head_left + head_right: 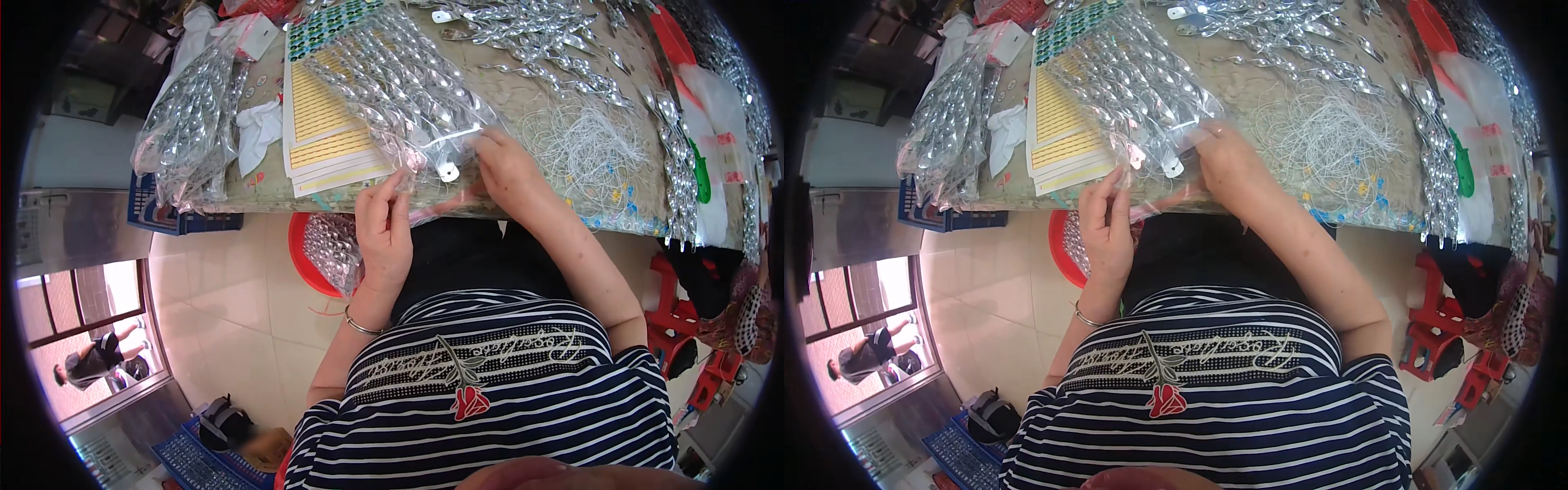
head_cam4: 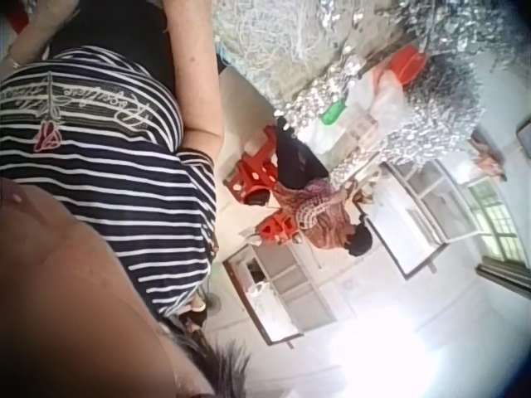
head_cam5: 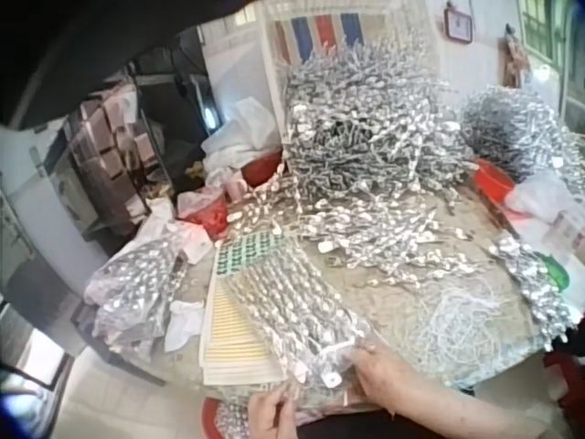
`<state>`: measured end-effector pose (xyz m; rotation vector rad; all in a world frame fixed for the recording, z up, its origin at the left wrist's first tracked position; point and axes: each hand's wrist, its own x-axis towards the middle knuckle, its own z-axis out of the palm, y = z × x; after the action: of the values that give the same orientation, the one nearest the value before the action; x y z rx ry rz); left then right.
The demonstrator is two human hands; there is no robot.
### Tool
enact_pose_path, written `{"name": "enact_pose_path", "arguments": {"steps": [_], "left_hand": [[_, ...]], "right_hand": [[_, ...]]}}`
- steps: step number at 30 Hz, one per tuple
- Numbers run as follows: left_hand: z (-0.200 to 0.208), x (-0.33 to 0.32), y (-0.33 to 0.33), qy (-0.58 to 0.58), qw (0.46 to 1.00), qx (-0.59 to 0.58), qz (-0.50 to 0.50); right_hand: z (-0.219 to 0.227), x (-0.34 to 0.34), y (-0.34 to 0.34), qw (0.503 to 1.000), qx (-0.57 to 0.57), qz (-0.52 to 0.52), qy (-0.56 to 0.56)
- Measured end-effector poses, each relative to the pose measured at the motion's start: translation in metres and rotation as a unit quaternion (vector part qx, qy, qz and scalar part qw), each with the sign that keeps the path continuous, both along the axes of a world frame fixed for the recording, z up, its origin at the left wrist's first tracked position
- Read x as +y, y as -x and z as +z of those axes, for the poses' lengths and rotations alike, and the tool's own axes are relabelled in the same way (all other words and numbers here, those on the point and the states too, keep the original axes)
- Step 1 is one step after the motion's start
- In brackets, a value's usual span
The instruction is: Packaging silver tinsel decorations into plastic bags.
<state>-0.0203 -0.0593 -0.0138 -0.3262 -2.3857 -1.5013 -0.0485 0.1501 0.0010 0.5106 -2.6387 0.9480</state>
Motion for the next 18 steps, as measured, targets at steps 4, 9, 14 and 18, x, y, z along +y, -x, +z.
{"name": "enact_pose_path", "arguments": {"steps": [4,9,14,18], "left_hand": [[0.000,-0.003,0.000,-0.001,1.000,0.029,0.002],[-0.002,-0.004,-0.001,0.014,1.000,0.008,0.001],[0.000,-0.004,0.000,0.017,1.000,0.011,-0.004],[-0.005,-0.008,0.000,0.016,1.000,0.011,0.002]], "right_hand": [[0.010,-0.003,-0.016,0.999,-0.003,0.016,0.031],[-0.002,0.005,-0.019,0.995,-0.084,0.017,-0.050],[-0.003,-0.009,-0.005,1.000,-0.019,-0.017,0.004],[0.013,-0.007,-0.025,0.998,-0.055,0.024,0.000]]}}
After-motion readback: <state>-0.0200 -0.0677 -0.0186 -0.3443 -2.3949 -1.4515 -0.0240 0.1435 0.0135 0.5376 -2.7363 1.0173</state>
